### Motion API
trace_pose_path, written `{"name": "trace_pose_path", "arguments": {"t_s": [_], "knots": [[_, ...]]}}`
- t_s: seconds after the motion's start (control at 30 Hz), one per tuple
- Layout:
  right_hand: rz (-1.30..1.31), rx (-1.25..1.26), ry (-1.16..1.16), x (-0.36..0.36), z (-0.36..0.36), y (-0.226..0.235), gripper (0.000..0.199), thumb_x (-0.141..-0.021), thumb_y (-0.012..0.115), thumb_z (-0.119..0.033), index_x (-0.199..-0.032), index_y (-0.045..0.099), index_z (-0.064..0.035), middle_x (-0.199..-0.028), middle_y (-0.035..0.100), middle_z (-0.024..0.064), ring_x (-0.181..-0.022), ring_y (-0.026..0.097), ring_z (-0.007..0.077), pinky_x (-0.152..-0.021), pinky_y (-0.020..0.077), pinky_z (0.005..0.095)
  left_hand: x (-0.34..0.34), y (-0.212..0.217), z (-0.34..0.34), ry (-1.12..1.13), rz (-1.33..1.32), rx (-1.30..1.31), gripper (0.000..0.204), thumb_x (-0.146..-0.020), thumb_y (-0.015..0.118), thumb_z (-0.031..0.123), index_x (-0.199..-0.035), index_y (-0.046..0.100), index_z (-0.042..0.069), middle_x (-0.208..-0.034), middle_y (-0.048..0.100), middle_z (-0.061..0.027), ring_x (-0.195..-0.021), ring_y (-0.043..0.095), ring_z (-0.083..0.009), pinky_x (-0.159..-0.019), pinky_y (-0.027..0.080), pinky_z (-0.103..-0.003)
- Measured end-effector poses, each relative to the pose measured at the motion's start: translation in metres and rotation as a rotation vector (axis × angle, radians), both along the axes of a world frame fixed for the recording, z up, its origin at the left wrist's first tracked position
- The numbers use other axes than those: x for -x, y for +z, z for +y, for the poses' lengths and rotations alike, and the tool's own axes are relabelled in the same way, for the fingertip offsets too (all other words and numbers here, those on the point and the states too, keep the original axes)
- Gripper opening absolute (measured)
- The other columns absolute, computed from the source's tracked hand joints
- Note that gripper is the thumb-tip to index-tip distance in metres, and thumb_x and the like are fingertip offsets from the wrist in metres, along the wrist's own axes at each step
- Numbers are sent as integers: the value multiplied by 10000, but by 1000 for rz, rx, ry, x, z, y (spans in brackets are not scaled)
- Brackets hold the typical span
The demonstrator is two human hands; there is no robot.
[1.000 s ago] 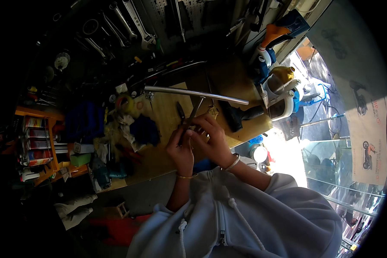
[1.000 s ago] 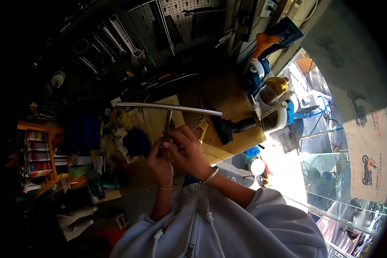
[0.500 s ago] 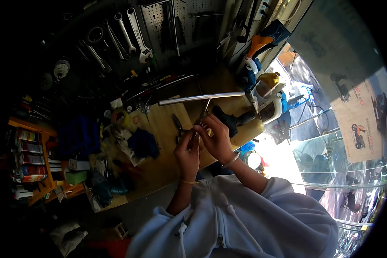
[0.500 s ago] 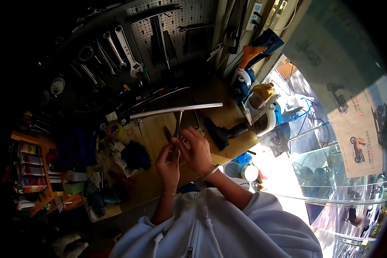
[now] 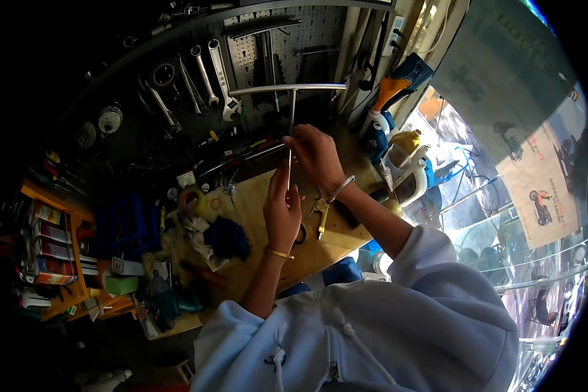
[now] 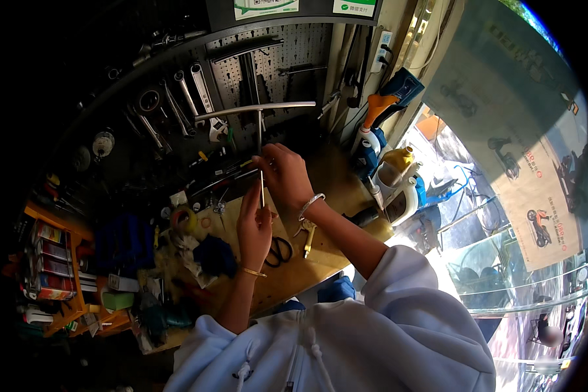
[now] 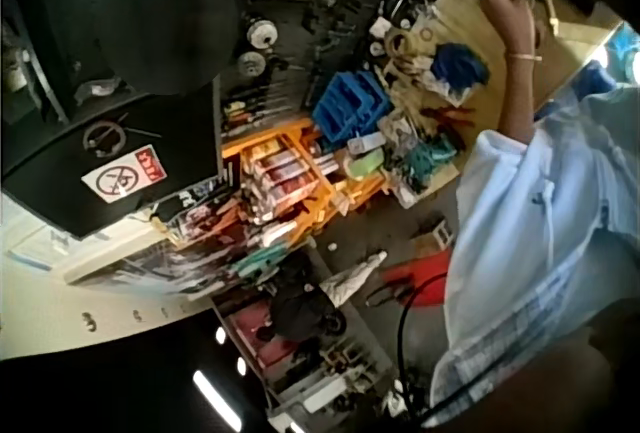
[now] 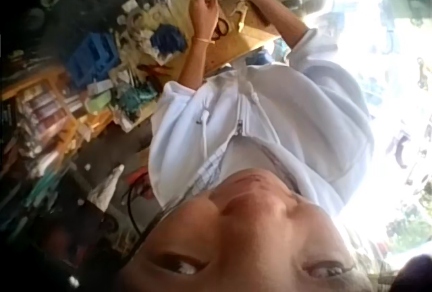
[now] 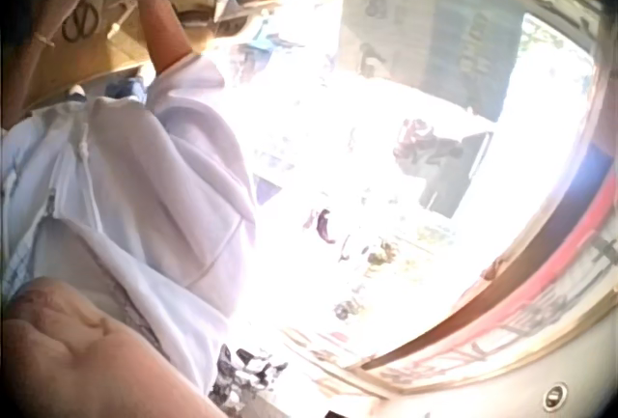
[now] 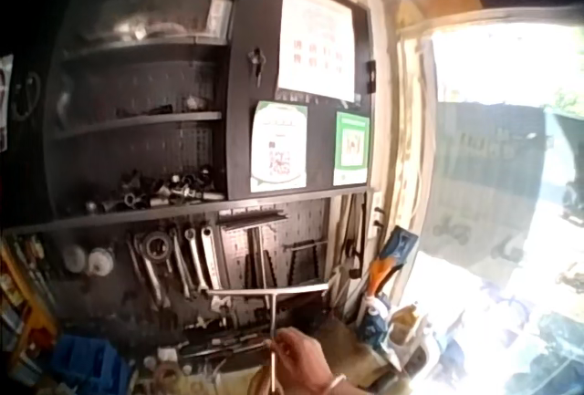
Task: The person assembles a T-handle wrench by attaching a socket to a metal rod and then fitting a T-bar handle. They repeatedly pick up, inspect, and reassemble the components on a cluttered workbench in a workshop.
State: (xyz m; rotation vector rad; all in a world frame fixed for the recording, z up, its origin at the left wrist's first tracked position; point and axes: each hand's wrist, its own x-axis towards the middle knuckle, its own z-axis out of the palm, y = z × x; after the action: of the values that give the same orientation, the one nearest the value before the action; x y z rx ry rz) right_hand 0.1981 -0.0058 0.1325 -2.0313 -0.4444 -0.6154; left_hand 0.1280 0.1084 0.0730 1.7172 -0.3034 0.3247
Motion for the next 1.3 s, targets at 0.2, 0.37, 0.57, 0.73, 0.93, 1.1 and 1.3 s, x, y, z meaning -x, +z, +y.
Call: {"name": "trace_pose_path", "arguments": {"t_s": [0.2, 0.37, 0.57, 0.73, 0.93, 1.1, 1.3], "knots": [[-109, 145, -21, -70, -4, 16, 207, -853, 644, -158, -798, 568, 26, -731, 583, 165, -641, 620, 321, -567, 469, 369, -66, 0, -3, 74, -220, -350, 666, -840, 554, -7, -1449, 292, 49, -1400, 419, -173, -1183, 466, -334, -986, 383, -403], [-75, 180, -25, -124, -12, 30, 220, -832, 651, -194, -745, 595, 1, -716, 617, 191, -696, 600, 398, -618, 476, 448, -121, 5, -12, -3, -251, -343, 759, -809, 603, 15, -1460, 212, 14, -1434, 372, -152, -1247, 404, -338, -1017, 332, -418], [-71, 230, -41, -185, -12, 40, 249, -831, 651, -229, -747, 610, 2, -733, 631, 213, -732, 613, 411, -653, 488, 467, -189, 9, -14, -45, -220, -267, 771, -785, 629, 19, -1443, 227, 16, -1414, 386, -159, -1279, 383, -364, -1045, 305, -434], [-49, 248, -5, -223, -16, 35, 248, -831, 650, -231, -757, 617, 4, -730, 635, 216, -730, 615, 412, -663, 489, 474, -223, 10, -17, -38, -201, -325, 780, -806, 663, 67, -1456, 232, 75, -1447, 341, -146, -1192, 478, -345, -854, 449, -403], [5, 265, 29, -245, -16, 25, 225, -833, 648, -201, -754, 613, 7, -736, 637, 212, -736, 613, 409, -673, 485, 480, -243, -4, -22, 9, -142, -380, 837, -809, 697, 122, -1482, 200, 88, -1483, 298, -151, -1146, 533, -316, -750, 514, -366], [-33, 250, 68, -262, -20, 12, 230, -836, 650, -193, -757, 607, 19, -750, 632, 217, -744, 605, 410, -668, 480, 479, -252, -12, -26, 18, -123, -376, 847, -815, 699, 141, -1488, 186, 96, -1496, 278, -142, -1160, 522, -314, -769, 509, -374], [7, 236, 107, -270, -22, 7, 234, -840, 652, -192, -755, 601, 20, -746, 629, 214, -726, 606, 409, -661, 480, 474, -263, -23, -29, 37, -87, -382, 863, -818, 699, 135, -1496, 165, 123, -1510, 261, -114, -1189, 496, -314, -795, 500, -385]]}}
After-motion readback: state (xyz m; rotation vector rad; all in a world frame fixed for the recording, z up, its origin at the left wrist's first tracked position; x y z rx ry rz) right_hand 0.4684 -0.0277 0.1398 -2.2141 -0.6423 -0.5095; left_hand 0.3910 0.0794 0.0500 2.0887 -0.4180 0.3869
